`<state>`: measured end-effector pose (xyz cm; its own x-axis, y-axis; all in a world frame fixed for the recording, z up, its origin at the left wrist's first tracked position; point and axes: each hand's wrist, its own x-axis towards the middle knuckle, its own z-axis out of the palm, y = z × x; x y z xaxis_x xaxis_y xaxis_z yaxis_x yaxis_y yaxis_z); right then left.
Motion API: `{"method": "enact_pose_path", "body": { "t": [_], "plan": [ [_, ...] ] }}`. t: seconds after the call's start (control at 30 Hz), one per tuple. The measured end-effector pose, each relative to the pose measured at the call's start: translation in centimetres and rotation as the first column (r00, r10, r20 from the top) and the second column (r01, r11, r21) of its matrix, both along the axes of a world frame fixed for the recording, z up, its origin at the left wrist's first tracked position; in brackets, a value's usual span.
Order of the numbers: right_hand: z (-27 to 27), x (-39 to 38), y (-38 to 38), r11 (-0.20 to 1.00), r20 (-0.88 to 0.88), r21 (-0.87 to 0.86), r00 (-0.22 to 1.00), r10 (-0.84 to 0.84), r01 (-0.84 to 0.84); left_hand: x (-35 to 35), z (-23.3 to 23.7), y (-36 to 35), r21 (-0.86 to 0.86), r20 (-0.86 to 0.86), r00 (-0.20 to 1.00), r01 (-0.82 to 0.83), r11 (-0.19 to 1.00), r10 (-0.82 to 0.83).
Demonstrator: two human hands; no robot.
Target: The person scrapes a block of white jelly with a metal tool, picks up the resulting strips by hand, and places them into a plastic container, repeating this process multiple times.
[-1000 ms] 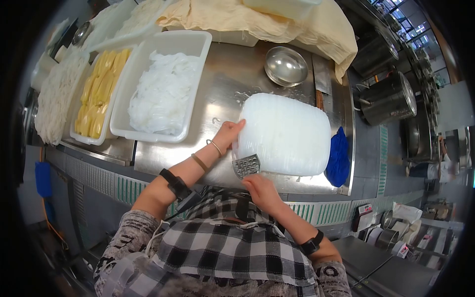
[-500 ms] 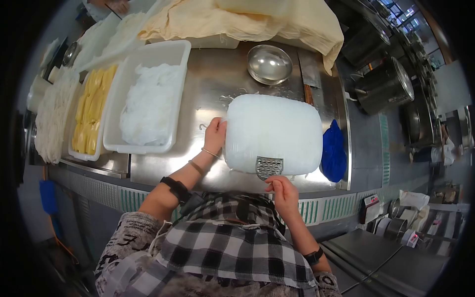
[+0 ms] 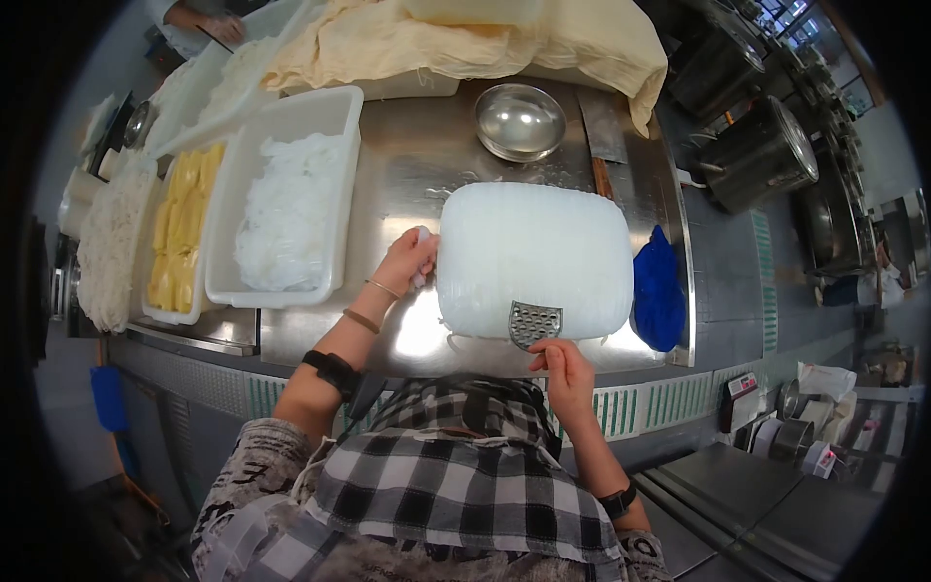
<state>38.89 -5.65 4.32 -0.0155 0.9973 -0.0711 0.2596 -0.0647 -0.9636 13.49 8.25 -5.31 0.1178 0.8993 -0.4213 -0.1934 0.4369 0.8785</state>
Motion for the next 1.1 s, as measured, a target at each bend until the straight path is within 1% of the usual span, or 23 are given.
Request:
{"method": "enact_pose_path", "body": {
  "t": [0.13,0.2,0.27,0.33,0.37,0.4,0.47,0.5,0.53,0.57,0.6,0.67,0.7,0.73,0.77,0.8,0.83,0.87,0.9,0.93,1.0,1.03,1.1],
  "plan": [
    [-0.3,0.1,0.1,1.000,-0.005,-0.013,1.000,0.000,0.000,-0.6,2.5,1.3,-0.022,0.034,0.999,0.016,1.000,-0.016],
    [-0.3,-0.1,0.1,1.000,-0.025,-0.012,1.000,-0.012,0.012,-2.3,5.9,2.1,0.073,0.294,0.956,-0.024,0.997,0.001],
    [-0.3,-0.2,0.3,1.000,-0.061,0.001,0.998,-0.023,0.024,-4.4,10.5,2.3,0.148,0.252,0.968,-0.031,0.988,-0.008],
    [-0.2,-0.3,0.4,1.000,-0.043,0.004,0.999,0.001,-0.001,-7.0,14.3,2.0,0.219,0.243,0.969,-0.104,0.970,0.049],
    [-0.2,-0.2,0.4,1.000,-0.020,0.007,1.000,0.024,-0.024,-8.6,15.8,1.6,0.267,0.198,0.973,-0.171,0.948,0.120],
    [-0.2,-0.2,0.6,1.000,-0.024,0.009,0.999,0.025,-0.025,-10.3,16.5,1.2,0.319,0.157,0.969,-0.233,0.919,0.192],
    [-0.2,-0.2,0.7,0.999,-0.015,0.024,0.999,0.043,-0.043,-13.9,16.4,0.0,0.357,0.145,0.936,-0.351,0.866,0.320],
    [-0.1,-0.3,0.8,0.999,-0.019,0.025,0.999,0.040,-0.040,-16.7,13.9,-0.5,0.359,0.141,0.938,-0.347,0.867,0.317],
    [0.1,-0.3,1.0,0.999,-0.008,0.031,0.999,0.040,-0.040,-19.7,9.5,-0.9,0.449,-0.374,0.788,-0.309,0.839,0.490],
    [0.2,-0.3,1.0,0.999,0.004,0.036,0.999,0.040,-0.040,-21.0,7.1,-1.6,0.509,-0.744,0.370,-0.225,0.831,0.556],
    [0.1,-0.3,1.1,0.999,0.003,0.036,0.999,0.034,-0.034,-20.3,6.8,-2.7,0.510,-0.744,0.372,-0.220,0.832,0.555],
    [-0.1,-0.3,1.2,0.999,-0.066,0.030,0.998,-0.015,0.017,-16.8,6.3,-5.4,0.661,-0.726,0.249,-0.005,0.750,0.641],
    [0.0,-0.3,1.2,0.999,-0.063,0.023,0.998,-0.021,0.023,-13.6,7.2,-6.4,0.592,-0.697,0.447,-0.082,0.802,0.560],
    [0.1,-0.3,1.4,0.999,-0.043,0.030,0.999,-0.016,0.017,-10.0,8.2,-7.4,0.501,-0.622,0.627,-0.143,0.853,0.470],
    [0.2,-0.3,1.5,0.999,-0.023,0.039,1.000,-0.008,0.009,-7.4,7.4,-8.3,0.421,-0.540,0.785,-0.060,0.905,0.304],
    [0.1,-0.3,1.6,0.999,-0.019,0.037,1.000,-0.007,0.008,-3.6,7.8,-9.0,0.321,-0.689,0.710,0.117,0.940,0.147],
    [0.0,-0.3,1.6,0.999,-0.020,0.030,1.000,0.011,-0.010,-1.0,6.6,-10.1,0.110,-0.723,0.691,0.139,0.984,-0.017],
    [0.0,-0.4,1.6,0.999,-0.021,0.024,0.999,0.029,-0.029,0.3,4.7,-10.5,0.123,-0.871,0.483,0.393,0.911,-0.091],
    [0.1,-0.5,1.6,0.999,-0.019,0.023,0.999,0.031,-0.031,1.6,4.6,-10.4,0.006,-0.879,0.419,0.487,0.873,-0.228],
    [0.2,-0.6,1.6,0.999,-0.029,0.027,0.999,0.028,-0.027,2.7,2.8,-10.5,0.030,-0.913,0.363,0.513,0.858,-0.185],
    [0.2,-0.6,1.5,0.999,-0.036,0.031,0.999,0.023,-0.022,3.4,1.5,-10.1,0.112,-0.943,0.326,0.505,0.856,-0.069],
    [0.2,-0.5,1.5,0.999,-0.031,0.038,0.999,0.022,-0.021,3.2,1.0,-9.6,0.114,-0.941,0.330,0.506,0.855,-0.070],
    [0.1,-0.3,1.3,0.999,-0.027,0.041,0.999,0.020,-0.019,2.1,0.1,-8.7,0.067,-0.946,0.289,0.625,0.778,-0.150]
  ]
}}
